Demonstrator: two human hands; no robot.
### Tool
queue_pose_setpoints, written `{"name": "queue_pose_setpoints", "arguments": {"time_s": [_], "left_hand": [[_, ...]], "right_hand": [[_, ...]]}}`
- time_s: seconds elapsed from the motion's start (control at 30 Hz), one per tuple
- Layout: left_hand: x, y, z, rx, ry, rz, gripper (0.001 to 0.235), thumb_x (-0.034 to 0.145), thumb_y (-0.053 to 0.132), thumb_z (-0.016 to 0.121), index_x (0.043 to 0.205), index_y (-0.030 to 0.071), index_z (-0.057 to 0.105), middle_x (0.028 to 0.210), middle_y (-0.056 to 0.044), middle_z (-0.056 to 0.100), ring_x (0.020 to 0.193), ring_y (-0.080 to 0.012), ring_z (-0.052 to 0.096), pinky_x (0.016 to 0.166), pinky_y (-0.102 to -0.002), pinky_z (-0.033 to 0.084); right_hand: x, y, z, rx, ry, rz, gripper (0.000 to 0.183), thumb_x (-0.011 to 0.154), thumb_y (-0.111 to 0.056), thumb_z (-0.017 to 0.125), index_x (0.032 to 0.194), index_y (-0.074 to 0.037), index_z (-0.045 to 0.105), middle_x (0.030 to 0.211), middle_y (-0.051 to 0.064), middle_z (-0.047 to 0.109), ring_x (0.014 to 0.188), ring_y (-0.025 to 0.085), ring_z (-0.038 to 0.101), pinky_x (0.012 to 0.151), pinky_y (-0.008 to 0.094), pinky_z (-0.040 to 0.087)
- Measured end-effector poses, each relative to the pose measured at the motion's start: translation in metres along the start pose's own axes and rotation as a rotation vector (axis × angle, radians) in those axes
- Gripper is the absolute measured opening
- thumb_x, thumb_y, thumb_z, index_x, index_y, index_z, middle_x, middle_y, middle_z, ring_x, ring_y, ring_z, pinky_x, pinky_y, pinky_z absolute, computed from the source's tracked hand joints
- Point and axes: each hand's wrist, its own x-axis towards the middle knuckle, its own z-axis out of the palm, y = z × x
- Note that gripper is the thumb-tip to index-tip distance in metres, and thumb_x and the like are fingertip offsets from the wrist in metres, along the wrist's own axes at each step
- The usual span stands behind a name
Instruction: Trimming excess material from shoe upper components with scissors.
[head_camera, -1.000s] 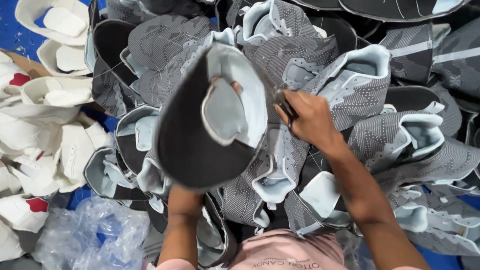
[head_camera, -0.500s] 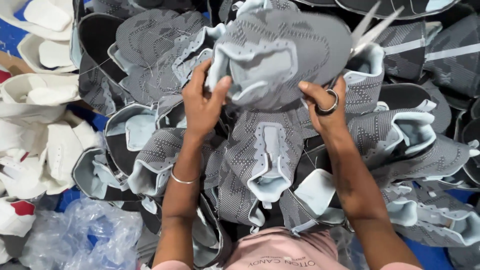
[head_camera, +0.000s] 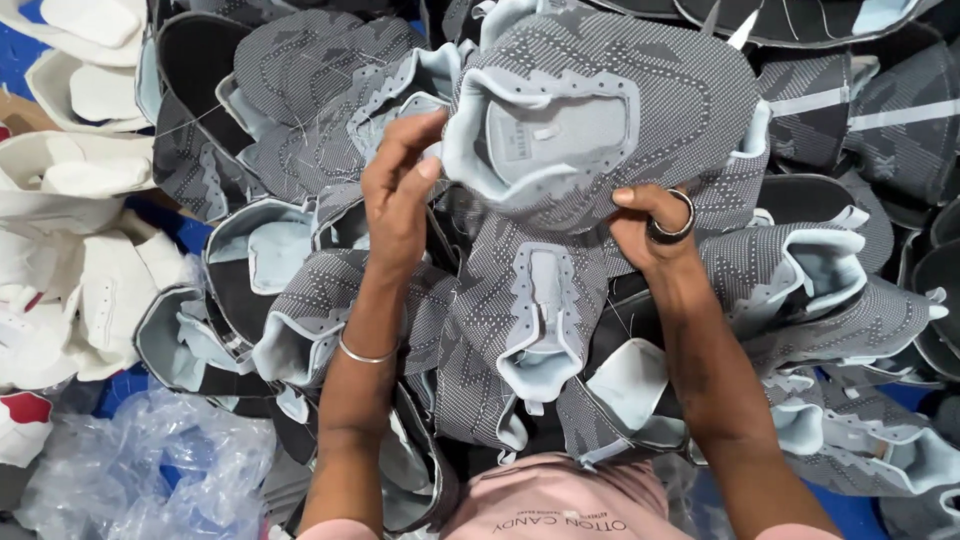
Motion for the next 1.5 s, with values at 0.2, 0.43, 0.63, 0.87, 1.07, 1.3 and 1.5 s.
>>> {"name": "queue_pose_setpoints", "arguments": {"time_s": [0.2,0.43,0.63,0.87,1.07,1.3,1.5], "left_hand": [[0.013,0.025,0.017,0.27,-0.008,0.025,0.042,0.1,0.015,0.068,0.138,0.001,0.059,0.132,-0.01,0.061,0.115,-0.018,0.063,0.097,-0.032,0.055],[0.01,-0.021,-0.001,0.882,0.017,0.108,0.015,0.098,0.009,0.073,0.11,0.001,0.068,0.098,-0.015,0.065,0.083,-0.0278,0.067,0.074,-0.04,0.054],[0.027,0.04,-0.008,1.288,0.439,0.211,0.019,0.106,0.01,0.061,0.123,0.002,0.057,0.11,-0.014,0.068,0.089,-0.0304,0.07,0.079,-0.04,0.057],[0.011,-0.047,-0.019,0.174,0.113,-0.346,0.063,0.104,0.037,0.06,0.153,0.0,0.045,0.129,-0.019,0.066,0.114,-0.029,0.064,0.099,-0.041,0.054],[0.007,-0.01,0.006,-0.259,-0.26,-0.379,0.078,0.105,0.043,0.068,0.159,-0.001,0.033,0.147,-0.013,0.057,0.136,-0.017,0.055,0.117,-0.034,0.044],[0.006,0.01,-0.001,-0.258,-0.295,-0.323,0.085,0.096,0.05,0.078,0.154,-0.005,0.048,0.142,-0.012,0.063,0.135,-0.0187,0.06,0.12,-0.035,0.046],[-0.004,-0.012,-0.01,-0.286,-0.234,-0.309,0.063,0.094,0.033,0.086,0.134,-0.004,0.055,0.116,-0.007,0.064,0.103,-0.0133,0.059,0.09,-0.028,0.048]], "right_hand": [[0.0,0.004,-0.007,-0.054,0.041,-0.076,0.05,0.085,0.008,0.059,0.134,0.011,0.05,0.13,0.022,0.061,0.131,0.04,0.059,0.126,0.059,0.046],[0.001,0.008,0.02,-0.222,0.034,-0.139,0.075,0.076,0.009,0.056,0.149,0.001,0.04,0.136,0.015,0.06,0.132,0.036,0.059,0.121,0.052,0.045],[0.006,0.003,0.022,-0.153,0.143,-0.107,0.076,0.076,0.009,0.056,0.15,0.0,0.039,0.133,0.016,0.061,0.13,0.037,0.059,0.12,0.054,0.046],[0.005,-0.003,0.011,0.137,0.02,-0.019,0.071,0.081,0.003,0.06,0.151,0.002,0.047,0.143,0.017,0.06,0.138,0.034,0.058,0.126,0.05,0.043],[0.004,-0.005,-0.003,0.083,-0.009,-0.06,0.066,0.088,0.0,0.06,0.152,0.005,0.045,0.139,0.02,0.061,0.13,0.033,0.06,0.123,0.049,0.045],[0.006,-0.004,0.019,-0.101,-0.005,-0.136,0.075,0.082,0.009,0.055,0.154,0.002,0.036,0.144,0.017,0.058,0.135,0.031,0.06,0.123,0.045,0.048],[0.008,0.002,0.009,-0.143,0.068,-0.172,0.062,0.089,0.007,0.059,0.148,0.005,0.04,0.136,0.019,0.062,0.122,0.03,0.067,0.11,0.043,0.057]]}}
